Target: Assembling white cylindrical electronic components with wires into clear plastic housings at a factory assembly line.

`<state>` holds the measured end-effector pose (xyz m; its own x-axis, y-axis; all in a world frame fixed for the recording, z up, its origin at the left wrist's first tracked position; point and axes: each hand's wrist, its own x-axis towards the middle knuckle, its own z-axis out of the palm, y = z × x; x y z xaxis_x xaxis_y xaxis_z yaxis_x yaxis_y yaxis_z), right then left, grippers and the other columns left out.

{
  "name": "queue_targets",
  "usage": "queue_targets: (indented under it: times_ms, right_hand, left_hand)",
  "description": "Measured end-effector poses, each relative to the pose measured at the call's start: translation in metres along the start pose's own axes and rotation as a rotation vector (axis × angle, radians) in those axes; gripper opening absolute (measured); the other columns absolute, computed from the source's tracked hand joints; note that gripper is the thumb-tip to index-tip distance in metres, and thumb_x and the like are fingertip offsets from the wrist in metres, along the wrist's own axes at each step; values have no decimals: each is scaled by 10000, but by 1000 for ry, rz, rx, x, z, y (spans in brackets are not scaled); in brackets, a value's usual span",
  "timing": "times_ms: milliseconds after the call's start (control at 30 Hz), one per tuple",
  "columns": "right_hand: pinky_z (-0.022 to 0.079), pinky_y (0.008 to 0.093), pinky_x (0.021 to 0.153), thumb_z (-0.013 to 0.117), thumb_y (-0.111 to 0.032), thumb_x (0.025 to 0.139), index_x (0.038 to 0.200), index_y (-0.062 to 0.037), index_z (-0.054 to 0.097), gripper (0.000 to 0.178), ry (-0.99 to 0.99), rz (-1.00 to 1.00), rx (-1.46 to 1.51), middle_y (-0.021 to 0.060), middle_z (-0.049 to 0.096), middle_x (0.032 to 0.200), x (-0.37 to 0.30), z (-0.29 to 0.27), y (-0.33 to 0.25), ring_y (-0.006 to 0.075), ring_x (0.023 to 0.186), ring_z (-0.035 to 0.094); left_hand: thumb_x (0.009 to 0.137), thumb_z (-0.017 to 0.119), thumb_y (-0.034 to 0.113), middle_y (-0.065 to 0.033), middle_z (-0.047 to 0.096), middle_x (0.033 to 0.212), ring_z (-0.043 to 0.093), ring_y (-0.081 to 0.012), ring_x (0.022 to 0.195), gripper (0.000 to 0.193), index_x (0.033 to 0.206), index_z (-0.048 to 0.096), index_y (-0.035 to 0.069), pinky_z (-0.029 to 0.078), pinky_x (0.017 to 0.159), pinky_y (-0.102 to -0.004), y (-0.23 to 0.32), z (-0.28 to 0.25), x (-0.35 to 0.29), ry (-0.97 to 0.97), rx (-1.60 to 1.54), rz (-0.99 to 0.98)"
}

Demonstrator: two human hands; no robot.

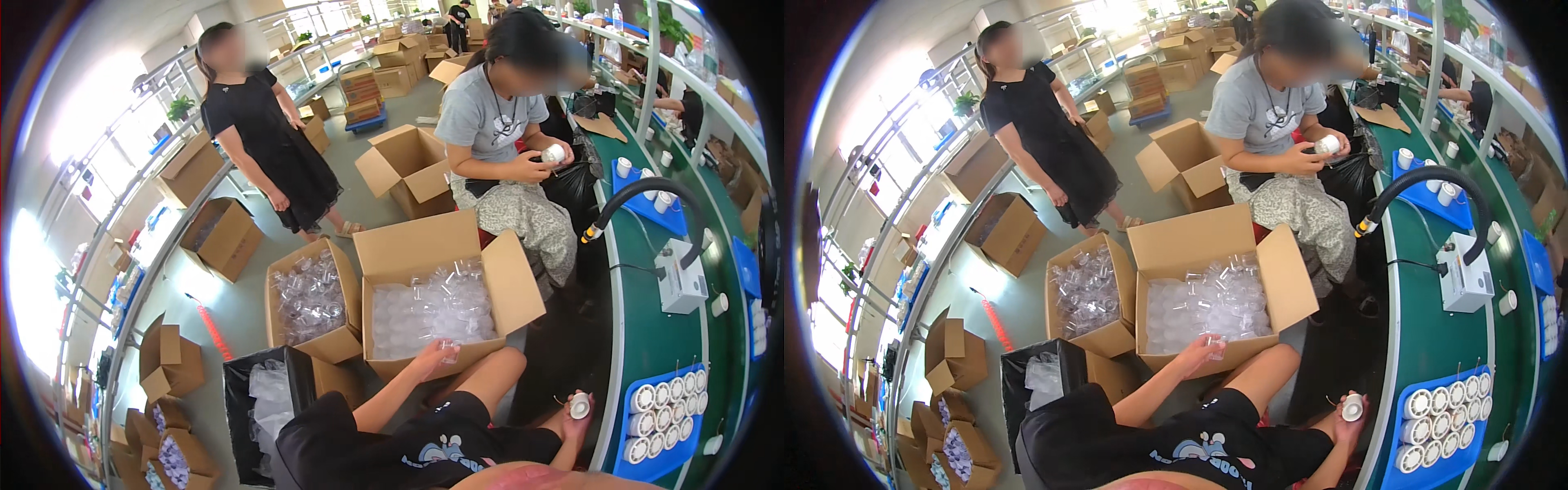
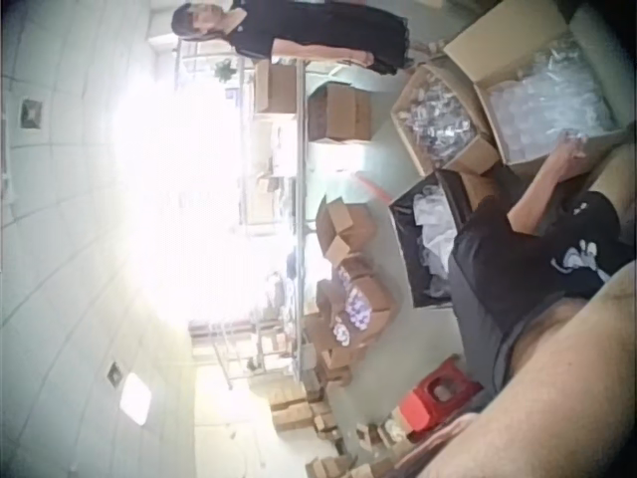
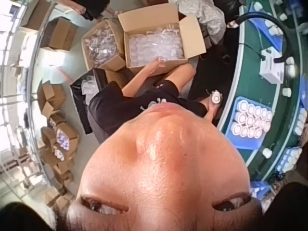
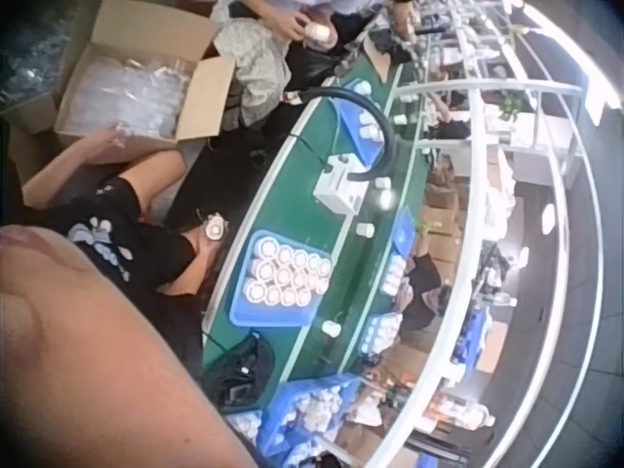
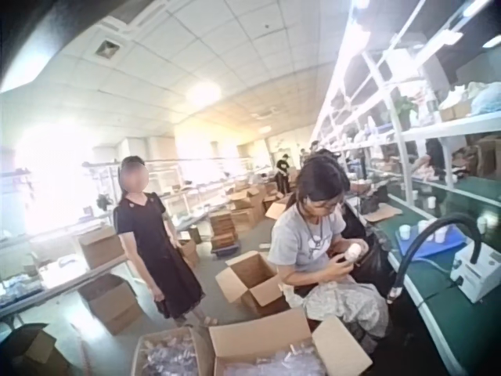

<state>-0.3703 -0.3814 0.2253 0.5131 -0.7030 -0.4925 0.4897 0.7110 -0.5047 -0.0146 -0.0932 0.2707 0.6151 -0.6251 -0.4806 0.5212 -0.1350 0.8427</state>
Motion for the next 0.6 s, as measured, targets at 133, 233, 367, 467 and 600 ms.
queue_targets:
  times_ms: [133,233,367,467,600]
  right_hand:
    - [367,287,424,498,-482,922,1041,-43,600,466,-52,-4,18,133,599,790,-26,-8,-3,197,505,478]
    - [403,310,452,496,-467,930,1045,-58,609,439,-404,66,110,126,634,893,-23,-11,-2,208,559,529]
    - [468,394,803,484,-426,951,1170,-112,614,404,-140,-91,120,62,611,1254,9,-56,8,273,1051,582]
    - [394,286,527,435,-411,986,1187,-46,570,438,-508,61,332,128,554,942,4,-27,-3,184,655,463]
    - [400,262,502,452,-424,982,1163,-22,580,459,-536,102,311,149,527,940,5,18,2,185,658,479]
  left_hand:
    - [854,698,271,-117,597,1053,595,-173,954,574,1287,444,-6,493,834,-328,16,53,32,-91,164,52]
    - [792,713,328,-129,616,1008,600,-203,915,607,1229,481,-24,501,780,-345,9,67,87,-215,364,172]
    - [704,799,357,-127,633,876,620,-222,807,654,1161,523,-20,513,694,-342,29,119,124,-81,639,389]
    - [715,839,271,-116,611,926,608,-168,849,662,1186,473,-15,508,719,-297,62,175,127,-299,368,421]
    - [680,847,393,-154,614,982,607,-206,924,775,1191,467,-48,506,801,-330,75,186,196,-154,608,600]
